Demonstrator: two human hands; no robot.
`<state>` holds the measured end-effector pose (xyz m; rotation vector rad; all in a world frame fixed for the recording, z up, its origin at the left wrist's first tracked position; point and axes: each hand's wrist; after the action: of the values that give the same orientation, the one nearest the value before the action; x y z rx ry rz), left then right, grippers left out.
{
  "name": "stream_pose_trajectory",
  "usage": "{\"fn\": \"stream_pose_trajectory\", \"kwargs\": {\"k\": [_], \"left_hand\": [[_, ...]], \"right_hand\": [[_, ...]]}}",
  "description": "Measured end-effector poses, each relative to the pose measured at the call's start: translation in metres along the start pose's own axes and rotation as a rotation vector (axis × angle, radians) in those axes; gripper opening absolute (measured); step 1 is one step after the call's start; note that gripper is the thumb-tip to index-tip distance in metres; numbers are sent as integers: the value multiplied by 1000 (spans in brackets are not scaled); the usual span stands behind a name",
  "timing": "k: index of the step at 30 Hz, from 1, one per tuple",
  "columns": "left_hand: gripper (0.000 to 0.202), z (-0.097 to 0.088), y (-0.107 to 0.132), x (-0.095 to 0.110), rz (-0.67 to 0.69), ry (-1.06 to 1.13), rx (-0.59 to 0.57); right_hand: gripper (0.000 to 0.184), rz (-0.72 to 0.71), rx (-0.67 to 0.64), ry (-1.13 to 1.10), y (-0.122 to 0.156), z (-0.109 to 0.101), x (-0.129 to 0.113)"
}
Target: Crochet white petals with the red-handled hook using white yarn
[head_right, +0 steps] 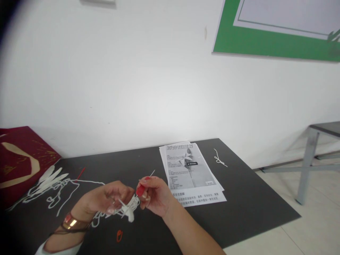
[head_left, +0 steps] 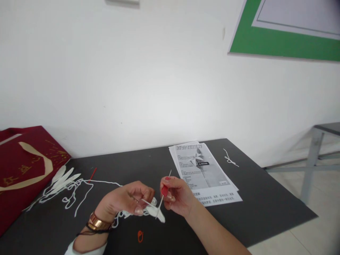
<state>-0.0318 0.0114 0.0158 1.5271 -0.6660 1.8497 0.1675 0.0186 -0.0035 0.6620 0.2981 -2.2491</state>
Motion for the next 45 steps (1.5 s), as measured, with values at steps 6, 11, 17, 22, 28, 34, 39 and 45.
{"fn": "stream_pose_trajectory", "kwargs": {"k": [6,11,17,22,28,34,39,45], "left_hand": [[55,-4,5,6,-41,39,-17],[31,-6,9,12,-161,-47,-125],[31,-4,11,18,-20,-17,-68],[39,12,0,16,231,232,65],[30,33,-12,8,334,624,42],[60,44,-13,6,314,541,130],[58,49,-12,16,225,272,349],[46,51,-12,22,120,73,639]], "right_hand": [[19,-9,-12,-17,0,-2,-1],[20,-40,8,-31,0,-5,0],[19,-14,9,-52,-2,-10,1],[17,12,-22,-47,-2,-13,1],[21,-40,-2,-53,-2,-11,2],[24,-71,44,-39,-1,-6,-2],[21,-127,145,8,1,-4,-8],[18,-170,274,23,0,-1,-10]]}}
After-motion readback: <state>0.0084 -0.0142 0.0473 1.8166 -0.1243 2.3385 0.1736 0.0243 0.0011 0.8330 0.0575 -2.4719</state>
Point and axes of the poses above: each hand's wrist, its own y-axis away from the middle knuckle, its own z-axis out of the palm, x = y × z, and after that the axes turned 2 degrees about y, right-handed
